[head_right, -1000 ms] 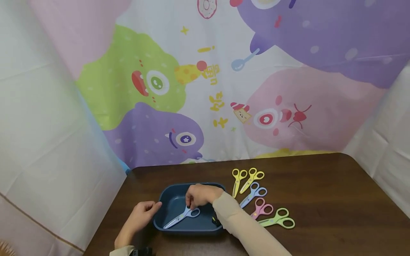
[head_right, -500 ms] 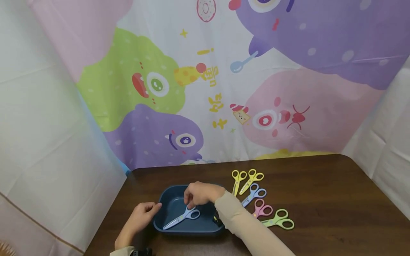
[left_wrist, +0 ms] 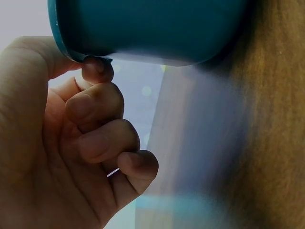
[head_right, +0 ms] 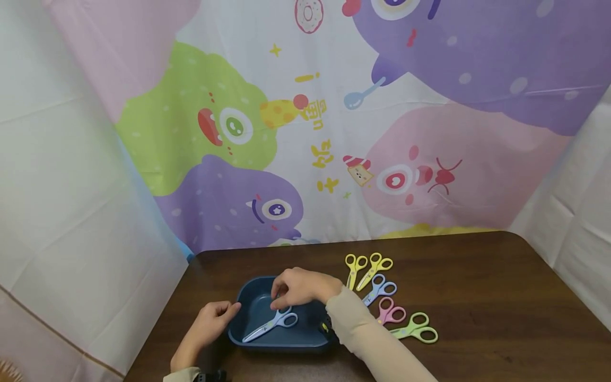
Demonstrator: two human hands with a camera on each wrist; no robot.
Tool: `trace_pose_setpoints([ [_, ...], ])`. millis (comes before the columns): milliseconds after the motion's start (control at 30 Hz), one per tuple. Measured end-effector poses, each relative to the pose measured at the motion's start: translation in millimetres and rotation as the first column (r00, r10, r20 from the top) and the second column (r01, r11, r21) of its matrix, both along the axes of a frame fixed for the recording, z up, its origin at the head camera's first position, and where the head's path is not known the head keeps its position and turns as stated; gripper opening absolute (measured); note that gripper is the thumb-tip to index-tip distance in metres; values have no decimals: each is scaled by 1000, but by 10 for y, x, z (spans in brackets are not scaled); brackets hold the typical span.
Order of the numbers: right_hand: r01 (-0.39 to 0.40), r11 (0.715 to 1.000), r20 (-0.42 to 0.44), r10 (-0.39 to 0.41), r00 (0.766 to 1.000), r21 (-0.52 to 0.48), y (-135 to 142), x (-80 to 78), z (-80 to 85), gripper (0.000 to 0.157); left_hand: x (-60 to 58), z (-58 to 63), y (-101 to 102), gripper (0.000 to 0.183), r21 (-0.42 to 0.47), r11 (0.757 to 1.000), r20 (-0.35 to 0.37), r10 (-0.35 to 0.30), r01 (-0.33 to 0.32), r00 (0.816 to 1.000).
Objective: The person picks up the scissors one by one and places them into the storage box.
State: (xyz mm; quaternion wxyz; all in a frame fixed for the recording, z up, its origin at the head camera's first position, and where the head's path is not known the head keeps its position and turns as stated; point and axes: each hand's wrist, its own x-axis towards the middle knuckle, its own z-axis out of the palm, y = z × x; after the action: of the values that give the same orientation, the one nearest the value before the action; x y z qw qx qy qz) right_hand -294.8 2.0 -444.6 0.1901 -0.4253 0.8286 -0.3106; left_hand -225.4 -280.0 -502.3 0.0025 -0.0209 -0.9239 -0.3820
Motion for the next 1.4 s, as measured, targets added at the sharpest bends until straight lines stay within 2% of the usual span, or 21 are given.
trace_pose_setpoints([
  [300,15,999,-54,-17,998,-36,91,56,60,28,4,-4,-4,47,8,1000,8,-2,1,1000],
  [533,24,996,-110,-34,993,-90,194,111,41,31,6,13,2,47,18,1000,18,-5,5,1000],
  [1000,57,993,-197,-77,977,-106,394,251,54,48,2,6,-12,45,-3,1000,-3,-7,7,1000],
  [1167,98,990,-193,-115,974,-98,486,300,42,56,0,-14,-21,45,-6,1000,-20,-17,17,1000],
  [1400,128,986,-198,-146,969,-103,594,360,68,59,3,-9,-19,45,1,1000,-20,-13,13,1000],
])
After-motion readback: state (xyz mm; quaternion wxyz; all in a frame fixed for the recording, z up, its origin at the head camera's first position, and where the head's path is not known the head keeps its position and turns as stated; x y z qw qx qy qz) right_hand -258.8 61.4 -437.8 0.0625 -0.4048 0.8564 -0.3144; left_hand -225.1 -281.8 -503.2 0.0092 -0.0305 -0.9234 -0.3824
